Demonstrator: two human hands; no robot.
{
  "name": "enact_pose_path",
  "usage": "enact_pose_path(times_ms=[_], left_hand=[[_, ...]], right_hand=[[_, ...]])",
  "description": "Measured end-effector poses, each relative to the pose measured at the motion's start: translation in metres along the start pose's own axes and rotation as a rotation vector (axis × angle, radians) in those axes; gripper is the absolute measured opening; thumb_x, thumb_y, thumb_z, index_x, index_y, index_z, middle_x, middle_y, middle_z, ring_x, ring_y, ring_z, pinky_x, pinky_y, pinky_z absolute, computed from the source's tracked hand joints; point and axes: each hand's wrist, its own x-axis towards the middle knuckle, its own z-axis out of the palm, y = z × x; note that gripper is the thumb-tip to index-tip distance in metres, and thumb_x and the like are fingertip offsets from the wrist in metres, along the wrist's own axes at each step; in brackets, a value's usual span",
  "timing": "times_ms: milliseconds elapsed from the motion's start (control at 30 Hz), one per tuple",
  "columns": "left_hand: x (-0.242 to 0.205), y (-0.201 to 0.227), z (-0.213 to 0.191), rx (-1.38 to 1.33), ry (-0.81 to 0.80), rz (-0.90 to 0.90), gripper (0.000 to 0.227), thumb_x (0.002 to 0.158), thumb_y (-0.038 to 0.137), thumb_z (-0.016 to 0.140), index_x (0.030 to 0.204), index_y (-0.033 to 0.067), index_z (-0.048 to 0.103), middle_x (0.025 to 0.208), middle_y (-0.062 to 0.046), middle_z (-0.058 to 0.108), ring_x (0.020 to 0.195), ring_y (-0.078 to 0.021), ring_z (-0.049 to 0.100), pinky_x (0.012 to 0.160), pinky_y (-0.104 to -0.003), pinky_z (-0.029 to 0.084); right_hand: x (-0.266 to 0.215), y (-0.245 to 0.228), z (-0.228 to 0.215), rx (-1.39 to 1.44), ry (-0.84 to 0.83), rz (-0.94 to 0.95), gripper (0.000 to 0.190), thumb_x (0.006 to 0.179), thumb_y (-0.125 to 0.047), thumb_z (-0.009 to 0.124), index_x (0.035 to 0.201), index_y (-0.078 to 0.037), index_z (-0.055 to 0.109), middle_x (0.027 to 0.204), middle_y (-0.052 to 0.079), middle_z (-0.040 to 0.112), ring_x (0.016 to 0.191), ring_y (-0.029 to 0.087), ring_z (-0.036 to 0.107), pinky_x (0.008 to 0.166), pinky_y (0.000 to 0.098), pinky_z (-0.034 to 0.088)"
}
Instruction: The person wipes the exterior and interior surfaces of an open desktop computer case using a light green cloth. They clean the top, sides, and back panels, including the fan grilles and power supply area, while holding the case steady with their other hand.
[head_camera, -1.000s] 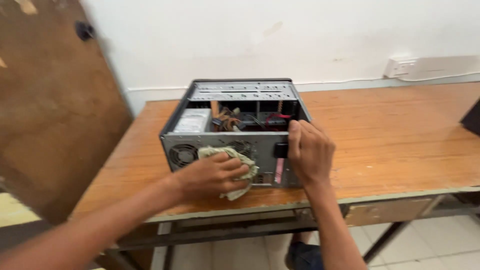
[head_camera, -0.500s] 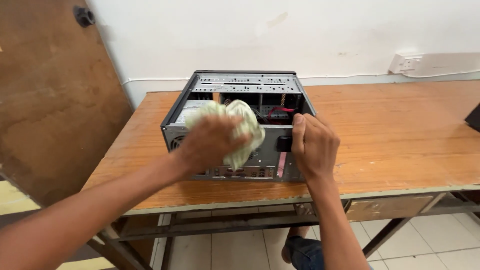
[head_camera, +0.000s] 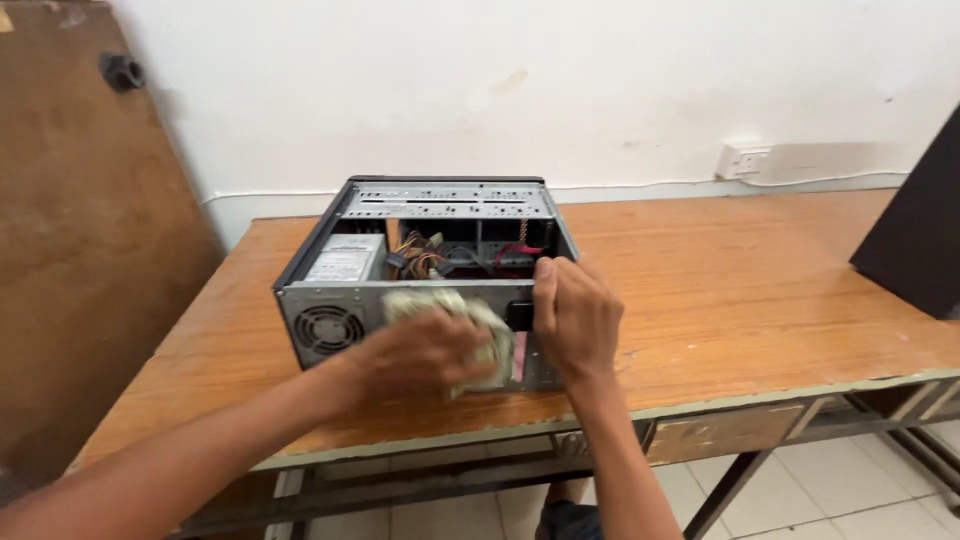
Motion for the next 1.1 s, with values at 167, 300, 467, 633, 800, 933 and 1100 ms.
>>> enact_pose_path(times_ms=[167, 300, 467, 633, 800, 933, 1100], left_hand=[[0.011, 0.007, 0.009, -0.021, -0.086, -0.325, 0.016, 0.094, 0.023, 0.075, 0.105, 0.0239, 0.064, 0.099, -0.003, 0.061, 0.085, -0.0186, 0.05, 0.073, -0.037, 0.036], [0.02, -0.015, -0.002, 0.136, 0.024, 0.108, 0.035, 0.082, 0.018, 0.078, 0.105, 0.0341, 0.059, 0.11, 0.008, 0.063, 0.098, -0.0117, 0.055, 0.089, -0.031, 0.04], [0.022, 0.003, -0.005, 0.047, -0.024, -0.239, 0.026, 0.093, 0.031, 0.08, 0.11, 0.0298, 0.06, 0.103, 0.002, 0.061, 0.098, -0.0168, 0.056, 0.092, -0.04, 0.043], [0.014, 0.003, -0.009, 0.079, -0.016, 0.071, 0.036, 0.083, 0.027, 0.079, 0.114, 0.0332, 0.06, 0.114, 0.007, 0.064, 0.105, -0.0099, 0.058, 0.096, -0.029, 0.041], [0.014, 0.022, -0.004, 0.193, 0.007, -0.128, 0.037, 0.09, 0.019, 0.084, 0.117, 0.0305, 0.062, 0.101, 0.003, 0.061, 0.096, -0.015, 0.059, 0.094, -0.031, 0.044], [0.008, 0.017, -0.033, -0.126, -0.098, -0.122, 0.035, 0.084, 0.023, 0.078, 0.117, 0.0295, 0.066, 0.112, 0.002, 0.068, 0.099, -0.0131, 0.062, 0.082, -0.028, 0.043], [-0.032, 0.033, -0.041, -0.357, -0.284, -0.262, 0.028, 0.085, 0.021, 0.079, 0.111, 0.0218, 0.072, 0.117, 0.0, 0.07, 0.106, -0.0167, 0.07, 0.086, -0.034, 0.056]], right_hand=[[-0.003, 0.005, -0.001, 0.016, -0.001, -0.018, 0.048, 0.111, -0.026, 0.038, 0.071, -0.003, 0.051, 0.067, 0.015, 0.051, 0.069, 0.035, 0.054, 0.064, 0.0477, 0.043], [-0.004, 0.012, 0.007, 0.056, -0.056, 0.026, 0.051, 0.11, -0.027, 0.033, 0.068, -0.005, 0.053, 0.063, 0.013, 0.05, 0.056, 0.031, 0.049, 0.061, 0.0467, 0.042], [-0.006, 0.012, 0.005, 0.035, -0.032, 0.012, 0.056, 0.113, -0.03, 0.033, 0.068, -0.002, 0.049, 0.065, 0.014, 0.049, 0.061, 0.031, 0.049, 0.063, 0.0463, 0.042], [-0.003, 0.012, 0.007, 0.03, -0.081, 0.042, 0.052, 0.109, -0.027, 0.032, 0.069, -0.006, 0.057, 0.059, 0.012, 0.051, 0.051, 0.03, 0.046, 0.058, 0.0447, 0.041], [-0.002, 0.004, 0.003, 0.028, 0.044, -0.066, 0.051, 0.113, -0.027, 0.033, 0.077, -0.005, 0.061, 0.067, 0.012, 0.053, 0.065, 0.028, 0.051, 0.06, 0.0422, 0.041], [-0.004, 0.013, 0.008, 0.039, -0.076, 0.025, 0.051, 0.109, -0.025, 0.033, 0.068, -0.006, 0.058, 0.062, 0.01, 0.053, 0.055, 0.026, 0.047, 0.057, 0.0429, 0.039], [-0.004, 0.011, 0.006, 0.007, -0.086, 0.065, 0.056, 0.11, -0.027, 0.035, 0.063, -0.003, 0.052, 0.059, 0.013, 0.049, 0.058, 0.027, 0.048, 0.059, 0.0429, 0.04]])
